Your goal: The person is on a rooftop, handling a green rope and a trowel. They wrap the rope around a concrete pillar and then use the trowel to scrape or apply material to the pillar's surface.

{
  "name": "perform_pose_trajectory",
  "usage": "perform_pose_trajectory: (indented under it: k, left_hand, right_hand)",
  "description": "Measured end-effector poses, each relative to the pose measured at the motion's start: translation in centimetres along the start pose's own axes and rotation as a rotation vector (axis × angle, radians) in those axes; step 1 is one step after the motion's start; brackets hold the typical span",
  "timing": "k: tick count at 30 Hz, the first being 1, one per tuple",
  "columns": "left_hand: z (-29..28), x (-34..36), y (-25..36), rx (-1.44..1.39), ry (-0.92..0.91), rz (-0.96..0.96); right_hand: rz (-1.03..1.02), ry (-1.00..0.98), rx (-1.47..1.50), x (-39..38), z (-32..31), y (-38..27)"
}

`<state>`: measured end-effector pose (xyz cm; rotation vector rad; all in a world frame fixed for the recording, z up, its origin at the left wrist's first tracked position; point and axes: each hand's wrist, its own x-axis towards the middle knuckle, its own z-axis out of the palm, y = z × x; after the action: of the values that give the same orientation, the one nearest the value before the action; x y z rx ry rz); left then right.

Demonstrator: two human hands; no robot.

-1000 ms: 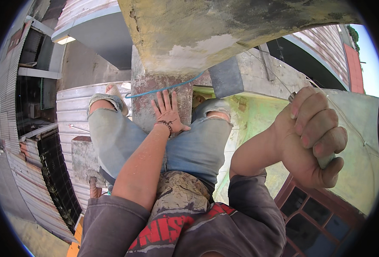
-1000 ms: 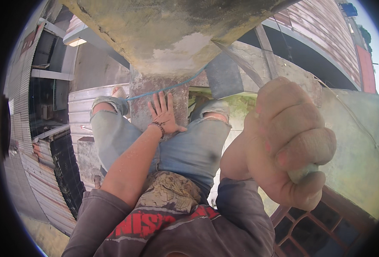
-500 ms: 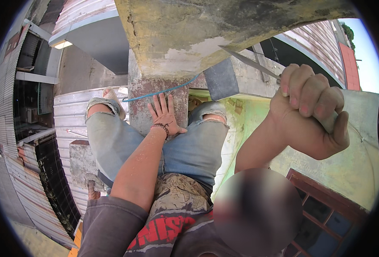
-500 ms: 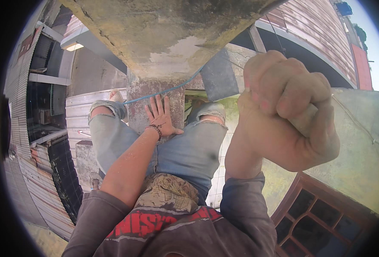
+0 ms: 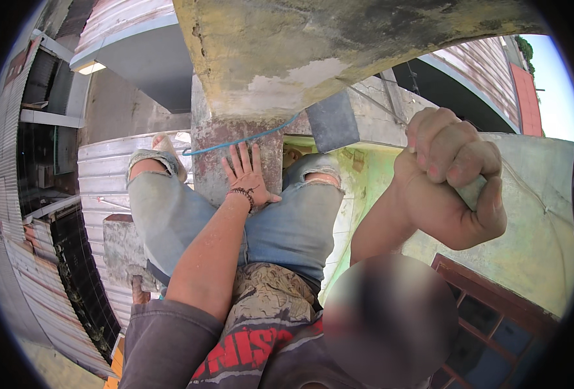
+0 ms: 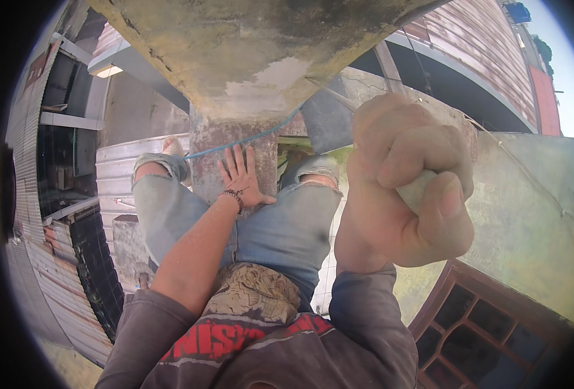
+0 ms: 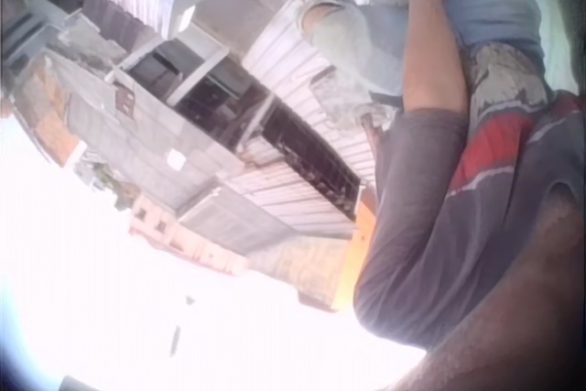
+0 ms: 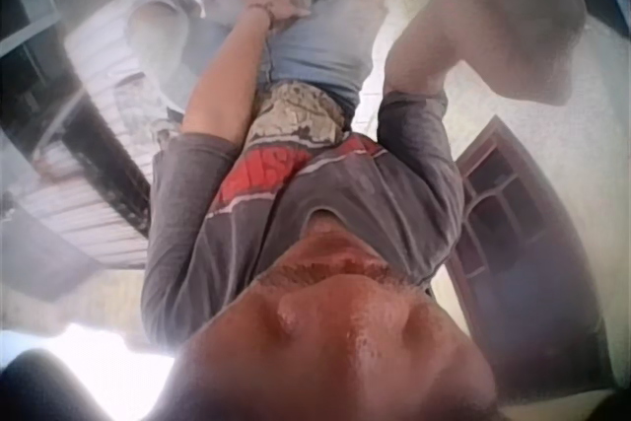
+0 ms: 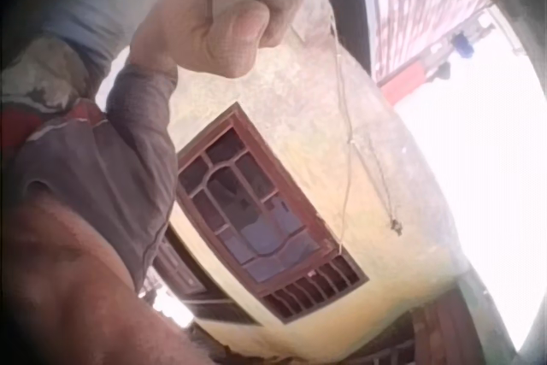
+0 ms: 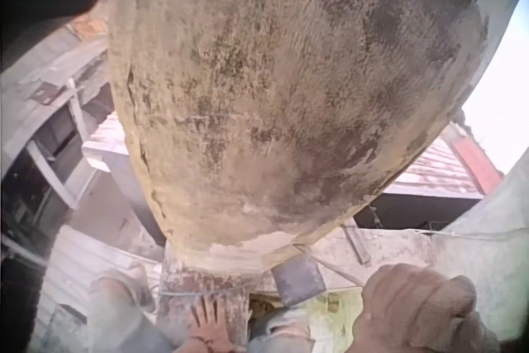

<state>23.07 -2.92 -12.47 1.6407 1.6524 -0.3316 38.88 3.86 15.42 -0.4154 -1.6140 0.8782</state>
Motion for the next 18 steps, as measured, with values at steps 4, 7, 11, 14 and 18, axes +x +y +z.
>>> perform_pose_trajectory:
  k: [4, 7, 11, 14, 18]
  left_hand:
    - [0.0, 0.0, 0.1, 0.006, -0.002, -0.003]
    - [0.0, 0.2, 0.0, 0.010, -0.005, -0.010]
    - [0.0, 0.0, 0.1, 0.001, 0.011, -0.010]
    - [-0.1, 0.1, 0.1, 0.008, -0.001, -0.007]
    - [0.1, 0.2, -0.1, 0.000, -0.006, -0.002]
  right_hand:
    - [-0.010, -0.009, 0.012, 0.4, -0.2, 0.3]
    - [-0.023, -0.002, 0.017, 0.2, -0.1, 0.1]
    - [-0.008, 0.027, 0.033, -0.1, 0.0, 0.6]
    - [-0.043, 0.030, 0.030, -0.3, -0.4, 0.4]
    - [-0.036, 0.031, 0.011, -0.2, -0.2, -0.1]
